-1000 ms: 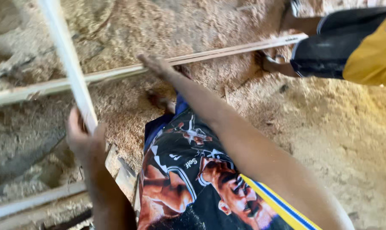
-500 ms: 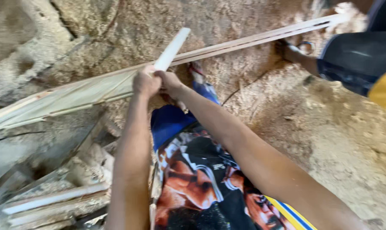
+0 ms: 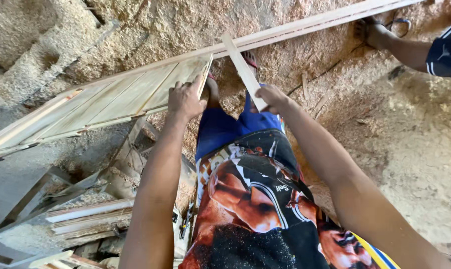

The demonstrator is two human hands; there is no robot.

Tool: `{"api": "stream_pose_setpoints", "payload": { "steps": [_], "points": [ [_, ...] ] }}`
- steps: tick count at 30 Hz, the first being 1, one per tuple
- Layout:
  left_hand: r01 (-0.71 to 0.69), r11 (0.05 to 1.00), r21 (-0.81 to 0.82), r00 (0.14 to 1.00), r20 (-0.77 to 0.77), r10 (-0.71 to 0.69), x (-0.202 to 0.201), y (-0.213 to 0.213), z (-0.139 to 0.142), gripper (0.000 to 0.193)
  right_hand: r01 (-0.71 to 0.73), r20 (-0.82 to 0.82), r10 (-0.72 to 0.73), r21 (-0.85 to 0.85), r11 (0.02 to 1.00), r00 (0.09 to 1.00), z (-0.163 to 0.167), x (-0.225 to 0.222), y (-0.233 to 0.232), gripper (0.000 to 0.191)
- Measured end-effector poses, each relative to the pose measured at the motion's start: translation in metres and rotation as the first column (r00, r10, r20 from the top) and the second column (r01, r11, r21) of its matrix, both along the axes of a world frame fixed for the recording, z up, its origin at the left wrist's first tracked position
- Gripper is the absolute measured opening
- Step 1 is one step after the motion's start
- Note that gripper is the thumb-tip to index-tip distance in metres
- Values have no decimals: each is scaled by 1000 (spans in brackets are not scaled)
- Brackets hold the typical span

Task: The person assembles a wooden frame by placing thin wooden slats into a frame and securing them with a hammer. The person repeatedly picks up slats, aligns them, and hammers them into place.

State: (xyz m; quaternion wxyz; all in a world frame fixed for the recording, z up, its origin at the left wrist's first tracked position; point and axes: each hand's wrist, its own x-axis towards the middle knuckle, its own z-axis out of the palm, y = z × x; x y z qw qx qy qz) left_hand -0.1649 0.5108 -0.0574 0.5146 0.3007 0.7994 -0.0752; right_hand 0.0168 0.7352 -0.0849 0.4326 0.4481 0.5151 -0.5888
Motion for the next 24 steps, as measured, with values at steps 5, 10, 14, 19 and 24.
{"api": "stream_pose_setpoints", "payload": {
  "steps": [5, 10, 14, 19, 24],
  "points": [
    [-136, 976, 172, 978, -132, 160, 0, -9, -6, 64, -16, 47, 14, 32, 999, 999, 20, 27, -16, 33],
    [-120, 974, 190, 981, -128, 146, -3, -13, -2, 50, 83, 48, -85, 36, 996, 995, 24, 14, -32, 30],
    [-131, 968, 216, 975, -147, 164, -2, -14, -1, 50, 412, 54, -408, -113, 904, 911, 17, 3, -40, 22],
    [-131, 972, 194, 977, -140, 159, 2, -15, -4, 51, 78, 63, -79, 20, 997, 995, 11, -9, -43, 12],
    [-124, 972, 199, 974, -161, 158, 4, -17, -6, 49, 264, 15, -263, -78, 961, 965, 10, -25, -44, 11]
  ]
}}
